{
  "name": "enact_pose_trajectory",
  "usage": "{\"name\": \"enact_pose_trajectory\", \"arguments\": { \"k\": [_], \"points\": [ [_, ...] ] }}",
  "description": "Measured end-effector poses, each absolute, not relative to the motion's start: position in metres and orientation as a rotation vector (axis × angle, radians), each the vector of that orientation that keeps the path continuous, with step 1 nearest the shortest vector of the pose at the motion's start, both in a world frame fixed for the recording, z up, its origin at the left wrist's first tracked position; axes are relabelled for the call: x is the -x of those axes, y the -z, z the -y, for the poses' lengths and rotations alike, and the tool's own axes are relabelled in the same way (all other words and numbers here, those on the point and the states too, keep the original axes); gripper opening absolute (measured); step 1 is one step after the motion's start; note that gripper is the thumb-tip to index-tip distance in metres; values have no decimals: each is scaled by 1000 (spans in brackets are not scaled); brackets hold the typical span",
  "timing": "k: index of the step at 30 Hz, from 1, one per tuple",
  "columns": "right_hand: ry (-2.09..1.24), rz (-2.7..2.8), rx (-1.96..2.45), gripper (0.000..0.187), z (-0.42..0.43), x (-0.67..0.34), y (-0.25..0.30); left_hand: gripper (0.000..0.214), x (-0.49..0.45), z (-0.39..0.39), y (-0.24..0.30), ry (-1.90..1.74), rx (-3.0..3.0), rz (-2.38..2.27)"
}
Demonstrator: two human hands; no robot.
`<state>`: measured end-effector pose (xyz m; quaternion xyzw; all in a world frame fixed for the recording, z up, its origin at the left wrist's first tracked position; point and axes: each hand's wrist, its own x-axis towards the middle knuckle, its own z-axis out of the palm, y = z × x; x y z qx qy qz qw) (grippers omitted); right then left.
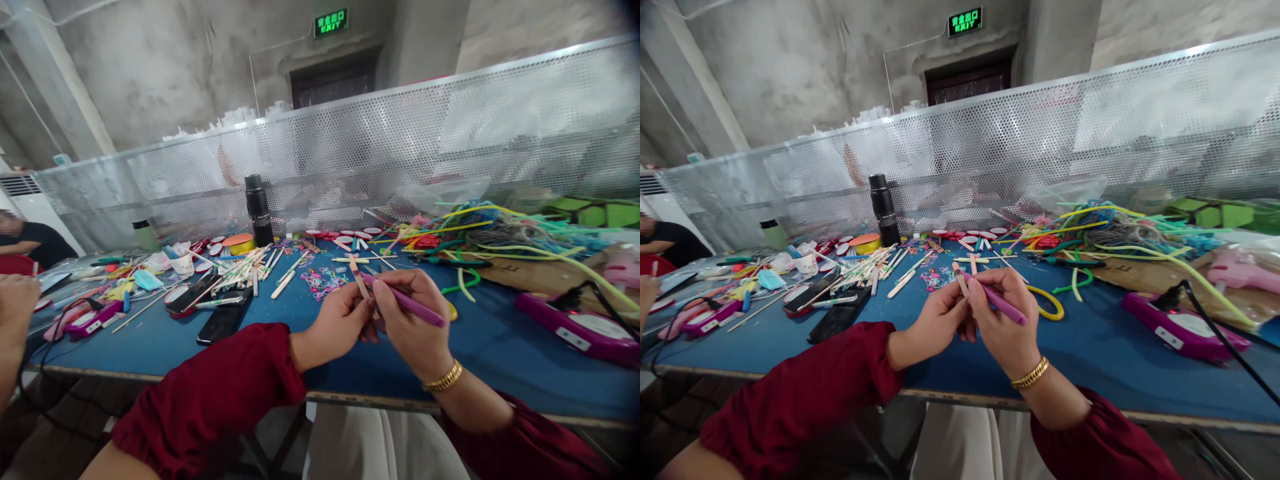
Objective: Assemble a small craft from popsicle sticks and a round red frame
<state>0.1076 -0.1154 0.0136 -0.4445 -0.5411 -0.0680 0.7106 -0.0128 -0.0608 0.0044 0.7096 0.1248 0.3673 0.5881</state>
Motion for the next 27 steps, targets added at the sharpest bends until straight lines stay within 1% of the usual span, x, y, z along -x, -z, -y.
{"name": "enact_pose_trajectory", "arguments": {
  "k": [4,7,11,14,21,27],
  "points": [
    [109,1218,964,17,118,-104,-17,63,12,61,-4,-856,-1662,-297],
    [64,1228,970,20,118,-103,-18,64,12,61,-3,-855,-1670,-303],
    [162,1215,1005,24,116,-105,-16,64,13,61,-4,-855,-1676,-323],
    [244,1200,1033,22,115,-109,-14,63,13,62,-5,-851,-1677,-320],
    [234,1221,1000,17,115,-107,-15,62,13,61,-4,-838,-1667,-317],
    [217,1209,1008,20,114,-108,-13,62,13,61,-4,-847,-1661,-297]
  ]
}}
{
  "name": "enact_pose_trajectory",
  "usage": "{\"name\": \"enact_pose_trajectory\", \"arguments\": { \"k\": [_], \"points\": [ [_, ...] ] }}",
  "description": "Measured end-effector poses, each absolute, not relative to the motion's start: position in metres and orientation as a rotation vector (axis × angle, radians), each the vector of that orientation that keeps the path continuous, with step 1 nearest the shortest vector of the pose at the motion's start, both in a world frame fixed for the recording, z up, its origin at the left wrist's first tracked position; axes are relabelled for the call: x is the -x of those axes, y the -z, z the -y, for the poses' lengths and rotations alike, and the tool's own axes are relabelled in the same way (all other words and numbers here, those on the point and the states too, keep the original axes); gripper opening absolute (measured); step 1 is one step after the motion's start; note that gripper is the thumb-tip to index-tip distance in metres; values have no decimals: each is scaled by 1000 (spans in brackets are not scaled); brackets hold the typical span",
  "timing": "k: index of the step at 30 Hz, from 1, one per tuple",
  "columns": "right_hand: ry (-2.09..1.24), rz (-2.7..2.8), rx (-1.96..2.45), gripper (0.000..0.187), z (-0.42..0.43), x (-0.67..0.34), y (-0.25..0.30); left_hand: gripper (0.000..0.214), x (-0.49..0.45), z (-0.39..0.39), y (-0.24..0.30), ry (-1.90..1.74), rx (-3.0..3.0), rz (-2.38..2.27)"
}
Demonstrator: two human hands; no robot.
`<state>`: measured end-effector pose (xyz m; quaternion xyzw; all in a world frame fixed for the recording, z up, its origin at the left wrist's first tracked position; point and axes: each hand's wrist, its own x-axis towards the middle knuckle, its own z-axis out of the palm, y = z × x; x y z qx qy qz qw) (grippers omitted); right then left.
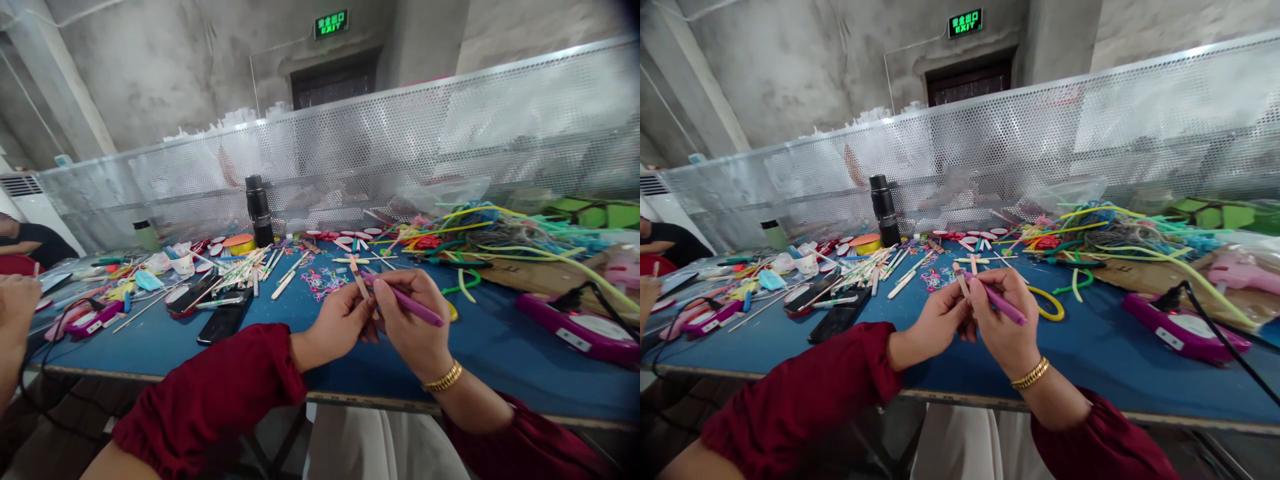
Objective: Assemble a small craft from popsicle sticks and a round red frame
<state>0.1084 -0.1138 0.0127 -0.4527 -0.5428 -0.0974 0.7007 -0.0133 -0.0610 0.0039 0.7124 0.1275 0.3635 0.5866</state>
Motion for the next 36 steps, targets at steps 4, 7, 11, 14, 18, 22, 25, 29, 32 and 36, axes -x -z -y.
{"name": "enact_pose_trajectory", "arguments": {
  "k": [4,7,11,14,18,22,25,29,32,36],
  "points": [
    [200,1196,1002,20,114,-110,-11,61,14,61,-5,-842,-1651,-281],
    [206,1203,1004,19,114,-109,-12,63,14,62,-6,-847,-1646,-289],
    [233,1216,1008,17,114,-110,-12,66,14,61,-5,-843,-1638,-300],
    [225,1218,1003,17,113,-111,-11,66,14,60,-4,-838,-1651,-309],
    [218,1224,1008,17,114,-111,-10,64,13,60,-4,-840,-1660,-308],
    [223,1221,1012,17,115,-110,-12,63,13,60,-4,-846,-1655,-294],
    [200,1218,1019,18,115,-109,-13,63,13,61,-5,-856,-1662,-292],
    [188,1220,1019,17,113,-110,-11,64,14,61,-6,-859,-1671,-306],
    [208,1222,1007,15,113,-110,-11,64,14,61,-5,-843,-1675,-309],
    [232,1237,988,14,114,-111,-10,65,14,60,-4,-843,-1670,-288]
  ]
}}
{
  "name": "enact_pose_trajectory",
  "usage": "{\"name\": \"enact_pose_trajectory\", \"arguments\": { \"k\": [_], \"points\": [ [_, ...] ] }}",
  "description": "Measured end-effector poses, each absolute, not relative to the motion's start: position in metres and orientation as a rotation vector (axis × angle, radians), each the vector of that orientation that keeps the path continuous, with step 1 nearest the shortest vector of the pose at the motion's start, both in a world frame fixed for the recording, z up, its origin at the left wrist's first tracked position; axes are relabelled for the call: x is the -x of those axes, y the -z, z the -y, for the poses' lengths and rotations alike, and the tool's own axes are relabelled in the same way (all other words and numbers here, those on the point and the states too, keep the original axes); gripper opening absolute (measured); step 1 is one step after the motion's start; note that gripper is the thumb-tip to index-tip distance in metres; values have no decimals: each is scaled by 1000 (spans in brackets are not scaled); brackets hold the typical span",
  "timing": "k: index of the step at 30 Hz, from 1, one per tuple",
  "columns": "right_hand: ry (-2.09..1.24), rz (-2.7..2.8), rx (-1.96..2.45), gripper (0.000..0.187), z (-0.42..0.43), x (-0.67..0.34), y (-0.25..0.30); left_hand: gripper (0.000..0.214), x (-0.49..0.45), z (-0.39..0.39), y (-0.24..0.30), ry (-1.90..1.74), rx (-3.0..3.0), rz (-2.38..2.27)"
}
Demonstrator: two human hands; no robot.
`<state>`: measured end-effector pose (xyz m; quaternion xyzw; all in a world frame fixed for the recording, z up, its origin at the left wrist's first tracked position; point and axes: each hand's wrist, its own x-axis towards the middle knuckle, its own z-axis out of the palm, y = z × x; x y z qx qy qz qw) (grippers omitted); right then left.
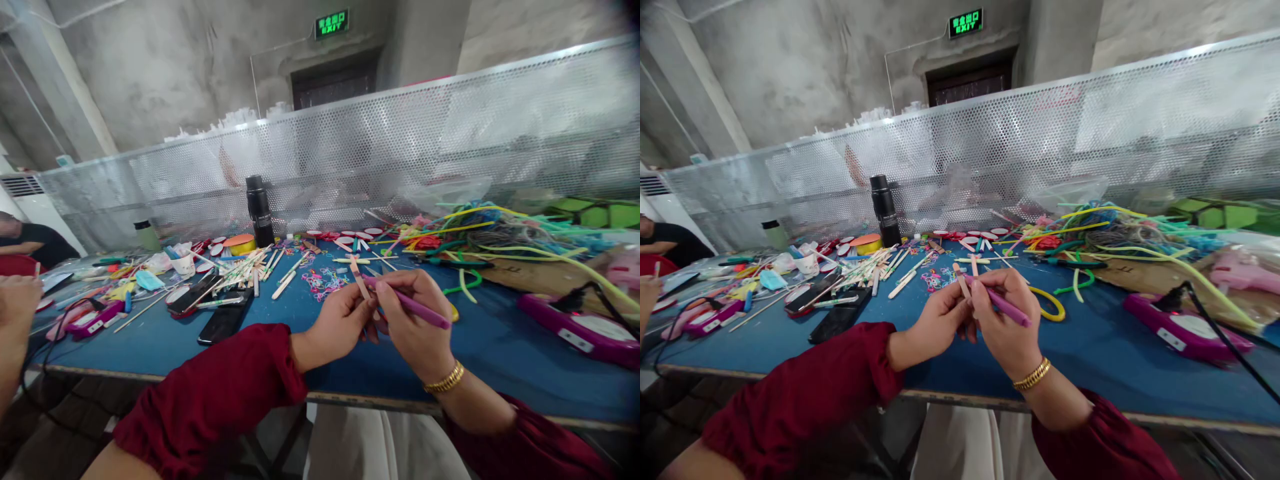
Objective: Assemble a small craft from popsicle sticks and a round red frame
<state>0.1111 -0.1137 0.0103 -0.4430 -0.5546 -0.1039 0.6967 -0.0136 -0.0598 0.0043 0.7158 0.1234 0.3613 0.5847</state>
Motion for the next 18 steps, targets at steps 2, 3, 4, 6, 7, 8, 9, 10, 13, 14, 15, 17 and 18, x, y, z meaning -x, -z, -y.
{"name": "enact_pose_trajectory", "arguments": {
  "k": [2,3,4,6,7,8,9,10,13,14,15,17,18],
  "points": [
    [228,1242,977,13,114,-111,-11,67,14,60,-4,-843,-1665,-283],
    [221,1244,969,13,115,-111,-11,68,14,60,-4,-842,-1660,-283],
    [215,1245,962,12,115,-110,-12,68,13,60,-4,-840,-1655,-286],
    [212,1247,954,12,115,-110,-13,68,14,60,-4,-834,-1653,-291],
    [214,1247,954,11,115,-109,-13,68,14,60,-4,-832,-1656,-292],
    [214,1247,956,11,115,-109,-13,67,14,60,-5,-830,-1660,-292],
    [211,1246,957,11,115,-109,-13,67,14,60,-5,-830,-1663,-292],
    [208,1246,957,10,115,-109,-13,67,14,60,-5,-831,-1665,-292],
    [203,1249,954,9,115,-110,-12,67,14,61,-5,-831,-1665,-292],
    [205,1251,952,9,115,-110,-12,67,14,61,-5,-831,-1661,-291],
    [204,1254,948,9,115,-110,-11,66,14,60,-5,-831,-1657,-289],
    [193,1258,940,9,115,-110,-11,66,14,60,-5,-834,-1652,-284],
    [191,1259,939,8,115,-111,-11,66,13,60,-4,-835,-1653,-283]
  ]
}}
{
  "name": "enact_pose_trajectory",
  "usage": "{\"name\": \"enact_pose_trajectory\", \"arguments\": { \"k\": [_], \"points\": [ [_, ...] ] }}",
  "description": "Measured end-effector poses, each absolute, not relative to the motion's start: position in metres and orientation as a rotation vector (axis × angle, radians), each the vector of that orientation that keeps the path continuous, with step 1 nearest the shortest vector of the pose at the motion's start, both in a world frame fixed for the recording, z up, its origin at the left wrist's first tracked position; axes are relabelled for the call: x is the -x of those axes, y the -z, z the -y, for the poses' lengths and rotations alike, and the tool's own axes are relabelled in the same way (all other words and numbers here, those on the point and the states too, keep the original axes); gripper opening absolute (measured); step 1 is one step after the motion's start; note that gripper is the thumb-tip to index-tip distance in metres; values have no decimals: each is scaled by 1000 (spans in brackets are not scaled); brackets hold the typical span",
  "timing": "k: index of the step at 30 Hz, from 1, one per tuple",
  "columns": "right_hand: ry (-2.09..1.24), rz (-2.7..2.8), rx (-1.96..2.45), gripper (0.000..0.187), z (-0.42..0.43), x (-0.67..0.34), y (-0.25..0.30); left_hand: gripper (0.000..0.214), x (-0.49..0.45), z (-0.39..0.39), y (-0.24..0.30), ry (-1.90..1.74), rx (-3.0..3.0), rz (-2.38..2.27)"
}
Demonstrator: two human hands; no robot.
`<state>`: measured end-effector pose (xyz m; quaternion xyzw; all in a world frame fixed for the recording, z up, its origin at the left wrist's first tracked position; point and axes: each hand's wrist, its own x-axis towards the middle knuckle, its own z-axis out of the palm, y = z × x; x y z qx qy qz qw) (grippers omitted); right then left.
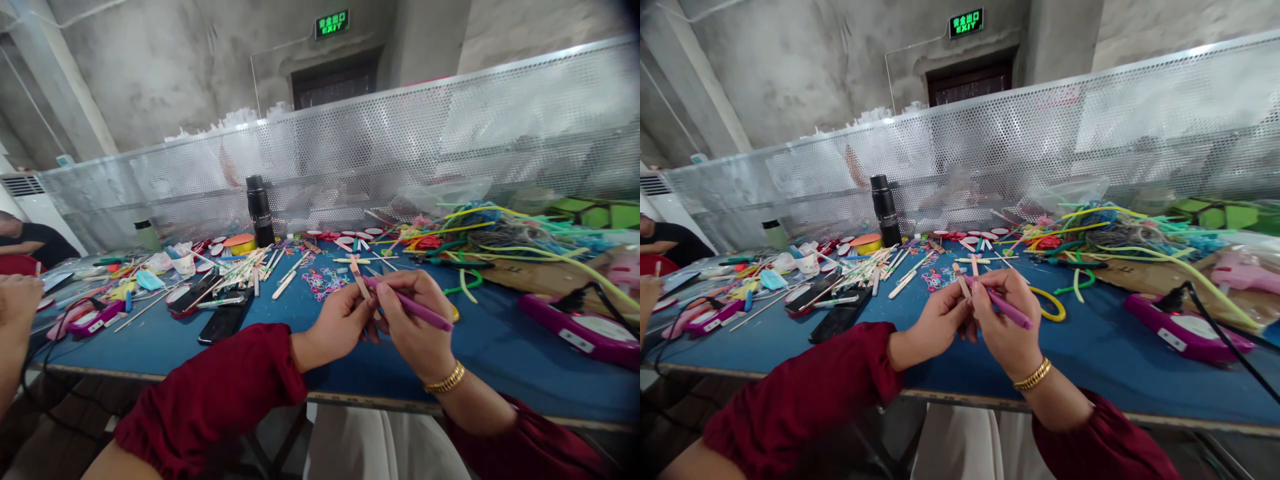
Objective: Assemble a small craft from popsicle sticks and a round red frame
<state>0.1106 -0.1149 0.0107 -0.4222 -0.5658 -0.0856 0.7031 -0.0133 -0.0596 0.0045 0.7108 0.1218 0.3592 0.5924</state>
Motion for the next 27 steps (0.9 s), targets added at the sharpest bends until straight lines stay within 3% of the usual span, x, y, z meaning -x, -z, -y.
{"name": "enact_pose_trajectory", "arguments": {
  "k": [27],
  "points": [
    [170,1267,934,7,115,-110,-10,67,12,61,-7,-837,-1634,-285]
  ]
}}
